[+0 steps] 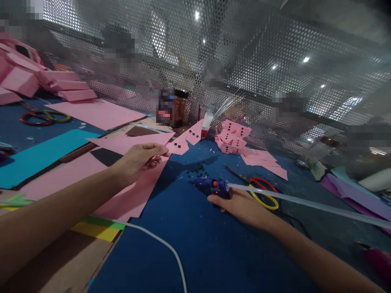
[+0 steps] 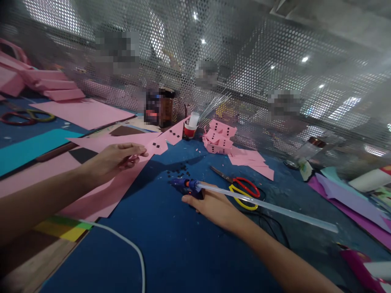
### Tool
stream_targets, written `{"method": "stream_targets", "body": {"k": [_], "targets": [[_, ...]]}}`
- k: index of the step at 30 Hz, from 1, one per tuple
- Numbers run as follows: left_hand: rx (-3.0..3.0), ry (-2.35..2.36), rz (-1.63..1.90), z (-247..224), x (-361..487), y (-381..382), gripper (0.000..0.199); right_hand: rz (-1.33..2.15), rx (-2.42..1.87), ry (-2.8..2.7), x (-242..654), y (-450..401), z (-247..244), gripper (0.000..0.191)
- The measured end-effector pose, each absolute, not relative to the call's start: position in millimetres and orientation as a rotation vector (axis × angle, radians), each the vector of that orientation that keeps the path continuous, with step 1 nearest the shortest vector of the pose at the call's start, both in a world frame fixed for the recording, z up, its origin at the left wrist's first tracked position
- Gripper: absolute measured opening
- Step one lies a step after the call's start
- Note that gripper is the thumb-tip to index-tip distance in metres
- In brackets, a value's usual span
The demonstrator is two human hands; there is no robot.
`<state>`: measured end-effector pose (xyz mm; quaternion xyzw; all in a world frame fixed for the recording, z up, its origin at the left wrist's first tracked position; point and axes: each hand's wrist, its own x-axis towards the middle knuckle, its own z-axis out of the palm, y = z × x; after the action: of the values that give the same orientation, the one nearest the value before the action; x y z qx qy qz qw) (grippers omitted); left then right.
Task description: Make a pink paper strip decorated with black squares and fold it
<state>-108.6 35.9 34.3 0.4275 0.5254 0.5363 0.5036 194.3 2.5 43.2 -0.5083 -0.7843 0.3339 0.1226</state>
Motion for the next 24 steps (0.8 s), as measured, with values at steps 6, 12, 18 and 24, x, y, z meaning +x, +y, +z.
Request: {"method": "stream_targets", "body": {"k": [6,12,18,24], "targets": [[1.040,1.246,1.295,33.6,-108.7,35.0,0.018,0.961,-1.482,-2.299,192.7,2.0,43.5,0.038],[1.046,1.243,1.280,33.3,-107.8,34.0,0.020,0.920,-1.540,-2.255,195.9,0.9,40.3,0.041],[1.128,1.269,1.228,30.0,-104.6,33.8,0.022,0.938,-1.565,-2.114,203.7,-10.1,40.3,0.041],[1.290,1.315,1.142,33.8,-91.5,23.6,0.023,0.914,-1.404,-2.009,213.0,-32.6,46.1,0.033]]}}
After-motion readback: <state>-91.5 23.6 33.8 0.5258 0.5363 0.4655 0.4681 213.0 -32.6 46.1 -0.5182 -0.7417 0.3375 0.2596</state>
